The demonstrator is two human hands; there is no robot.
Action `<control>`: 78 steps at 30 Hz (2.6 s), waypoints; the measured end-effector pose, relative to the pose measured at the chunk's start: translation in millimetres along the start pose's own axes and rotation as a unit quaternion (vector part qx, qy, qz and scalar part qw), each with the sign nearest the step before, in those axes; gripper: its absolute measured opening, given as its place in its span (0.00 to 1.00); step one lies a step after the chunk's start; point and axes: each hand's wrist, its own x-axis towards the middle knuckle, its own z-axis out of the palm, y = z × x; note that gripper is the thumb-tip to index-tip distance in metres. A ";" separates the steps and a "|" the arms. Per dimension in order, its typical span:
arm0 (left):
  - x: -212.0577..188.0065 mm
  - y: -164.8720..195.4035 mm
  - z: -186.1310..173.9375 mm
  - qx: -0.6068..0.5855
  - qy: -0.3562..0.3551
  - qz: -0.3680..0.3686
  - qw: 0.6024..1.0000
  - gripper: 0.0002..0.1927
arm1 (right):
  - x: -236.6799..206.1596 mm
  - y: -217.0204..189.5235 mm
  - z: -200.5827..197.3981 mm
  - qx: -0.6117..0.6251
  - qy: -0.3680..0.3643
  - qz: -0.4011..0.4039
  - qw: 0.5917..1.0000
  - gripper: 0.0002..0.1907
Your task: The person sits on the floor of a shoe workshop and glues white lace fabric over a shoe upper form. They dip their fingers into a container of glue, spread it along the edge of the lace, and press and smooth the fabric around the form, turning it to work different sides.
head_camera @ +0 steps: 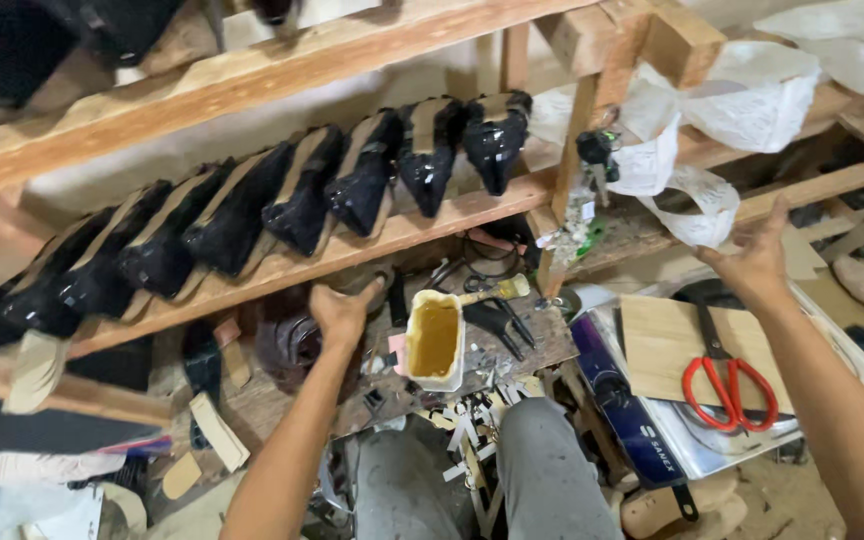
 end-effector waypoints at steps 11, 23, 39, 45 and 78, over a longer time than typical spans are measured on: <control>64.5 13.7 55.5 0.304 0.052 0.221 0.925 0.22 | 33.5 -16.9 35.7 -0.144 0.130 0.047 0.980 0.84; 61.3 -1.9 62.1 0.271 0.097 0.285 0.914 0.29 | 33.1 -6.3 43.7 0.042 0.157 -0.002 0.987 0.68; -51.7 -19.0 -21.6 -0.047 0.091 0.199 0.975 0.40 | -61.1 -49.6 81.4 0.055 0.131 -0.038 0.989 0.59; -222.7 -90.1 -53.0 -0.127 0.086 0.134 0.979 0.33 | -224.2 -72.2 94.3 0.182 0.098 -0.129 0.970 0.46; -282.2 -281.4 -121.7 0.173 0.013 -0.401 0.899 0.38 | -316.6 -97.0 127.6 -0.032 -0.159 -0.338 0.927 0.36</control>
